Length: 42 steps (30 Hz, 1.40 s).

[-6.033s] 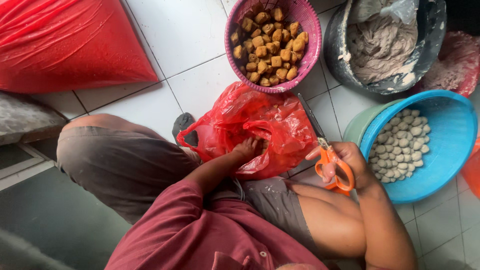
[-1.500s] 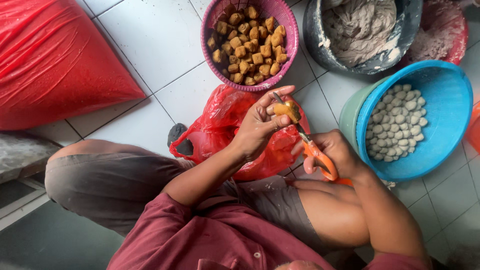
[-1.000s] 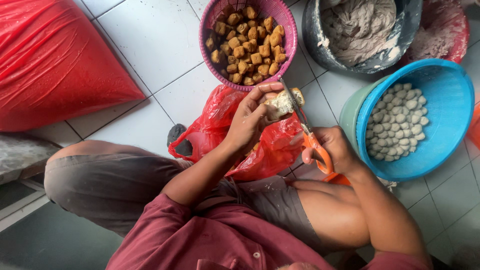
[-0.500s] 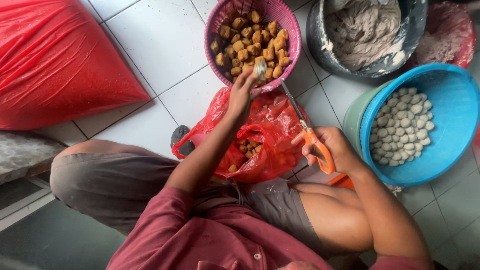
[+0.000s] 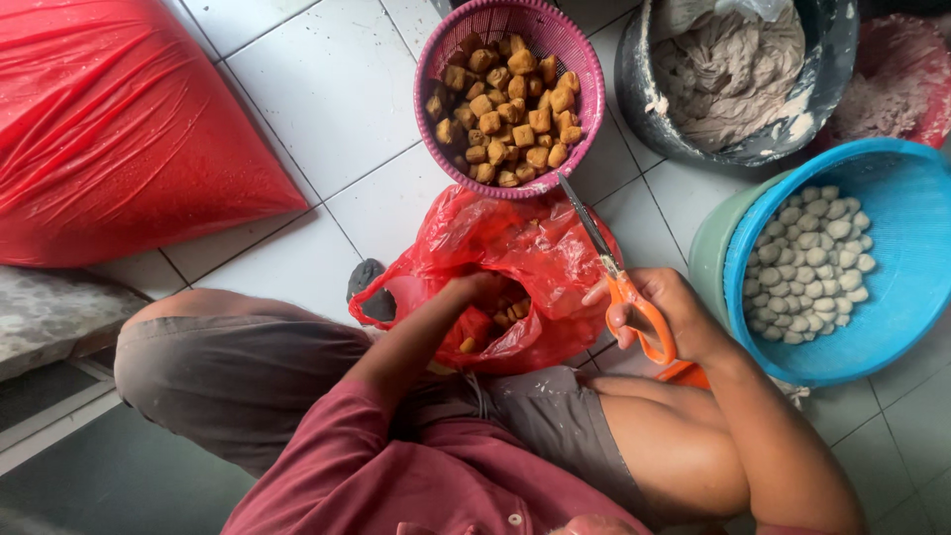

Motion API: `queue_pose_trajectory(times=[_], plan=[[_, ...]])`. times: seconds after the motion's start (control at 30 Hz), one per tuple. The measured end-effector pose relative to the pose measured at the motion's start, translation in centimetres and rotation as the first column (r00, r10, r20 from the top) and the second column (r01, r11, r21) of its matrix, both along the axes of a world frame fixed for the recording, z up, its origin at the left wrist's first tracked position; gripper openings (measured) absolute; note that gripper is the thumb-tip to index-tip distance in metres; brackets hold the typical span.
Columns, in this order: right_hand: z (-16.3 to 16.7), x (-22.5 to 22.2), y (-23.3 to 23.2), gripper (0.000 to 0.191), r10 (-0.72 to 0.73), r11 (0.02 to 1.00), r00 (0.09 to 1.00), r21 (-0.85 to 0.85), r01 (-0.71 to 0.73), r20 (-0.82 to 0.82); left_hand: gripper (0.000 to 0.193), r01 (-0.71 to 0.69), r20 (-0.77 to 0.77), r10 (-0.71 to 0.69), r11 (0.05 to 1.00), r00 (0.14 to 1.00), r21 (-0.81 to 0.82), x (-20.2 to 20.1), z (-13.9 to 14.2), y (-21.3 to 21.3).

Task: The person sits on the floor and trims brown dough pieces with orange-handled scissors, cutting off edges over a red plastic bag. They place the trimmed pieces one at a time into a pink basket, occasionally reaching into the bag for the next piece.

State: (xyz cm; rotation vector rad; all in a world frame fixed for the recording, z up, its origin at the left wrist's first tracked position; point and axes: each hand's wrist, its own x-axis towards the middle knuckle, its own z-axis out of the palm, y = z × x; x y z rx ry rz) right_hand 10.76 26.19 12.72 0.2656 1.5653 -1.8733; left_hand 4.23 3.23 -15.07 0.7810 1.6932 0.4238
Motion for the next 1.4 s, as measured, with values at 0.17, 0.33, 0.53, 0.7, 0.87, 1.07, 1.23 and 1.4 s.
queue_pose_trajectory(times=[0.17, 0.33, 0.53, 0.7, 0.87, 1.07, 1.23, 1.4], plan=[[0.0, 0.2, 0.2, 0.037, 0.024, 0.998, 0.999, 0.06, -0.025, 0.024, 0.053, -0.092, -0.484, 0.185, 0.974, 0.856, 0.209, 4.5, -0.9, 0.4], [-0.4, 0.2, 0.3, 0.03, 0.02, 0.993, 0.996, 0.111, -0.029, 0.084, 0.056, -0.042, -0.334, 0.098, 0.984, 0.937, 0.172, 2.5, -0.6, -0.8], [-0.4, 0.0, 0.3, 0.032, 0.039, 0.993, 0.998, 0.106, -0.045, 0.056, 0.066, 0.109, -0.381, -0.04, 0.981, 0.924, 0.162, 1.5, -0.6, -1.2], [-0.2, -0.3, 0.2, 0.039, 0.042, 0.994, 0.998, 0.095, -0.045, 0.039, 0.049, 0.025, -0.309, 0.056, 0.967, 0.949, 0.254, 1.2, -0.7, -0.4], [-0.1, -0.2, 0.4, 0.039, 0.026, 0.996, 0.999, 0.082, -0.029, 0.036, 0.037, 0.258, -0.208, -0.262, 0.965, 0.942, -0.047, 0.6, 1.4, 1.9], [0.7, 0.4, -0.4, 0.031, 0.054, 0.966, 0.985, 0.259, -0.009, -0.165, 0.021, -0.408, 0.57, -0.045, 0.652, 0.821, 0.639, -4.3, 7.7, 1.4], [1.7, -0.1, -2.3, 0.025, 0.021, 0.857, 0.957, 0.498, 0.132, -0.29, 0.031, -0.86, 0.838, 0.201, 0.184, 0.507, 0.476, -3.2, 14.6, 2.3], [2.4, -0.2, -2.9, 0.019, -0.085, 0.838, 0.893, 0.453, 0.304, -0.442, 0.036, -0.906, 0.878, 0.223, 0.114, 0.423, 0.407, 0.2, 19.6, 2.8]])
